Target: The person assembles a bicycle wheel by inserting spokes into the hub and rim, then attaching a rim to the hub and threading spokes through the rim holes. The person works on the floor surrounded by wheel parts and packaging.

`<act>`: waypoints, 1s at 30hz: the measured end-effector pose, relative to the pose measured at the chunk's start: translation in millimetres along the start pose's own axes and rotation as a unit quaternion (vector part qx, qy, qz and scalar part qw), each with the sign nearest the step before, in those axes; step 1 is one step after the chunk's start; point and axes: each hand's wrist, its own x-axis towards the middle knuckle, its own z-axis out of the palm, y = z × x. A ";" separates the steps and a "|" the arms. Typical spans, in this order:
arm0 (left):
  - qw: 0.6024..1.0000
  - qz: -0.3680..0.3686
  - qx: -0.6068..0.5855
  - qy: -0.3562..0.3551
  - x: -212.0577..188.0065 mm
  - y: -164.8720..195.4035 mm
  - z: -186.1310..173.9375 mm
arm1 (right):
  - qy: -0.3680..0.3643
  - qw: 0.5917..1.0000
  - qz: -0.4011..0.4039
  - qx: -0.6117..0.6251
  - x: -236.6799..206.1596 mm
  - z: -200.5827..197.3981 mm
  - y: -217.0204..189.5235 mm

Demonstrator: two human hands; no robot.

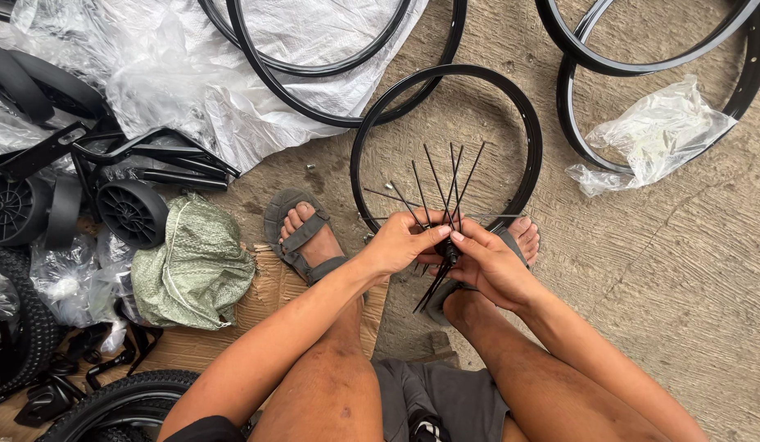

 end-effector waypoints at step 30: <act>0.980 0.131 0.095 0.115 0.6 4.6 17.2 | 0.187 0.871 -0.213 -0.402 1.8 5.6 -22.4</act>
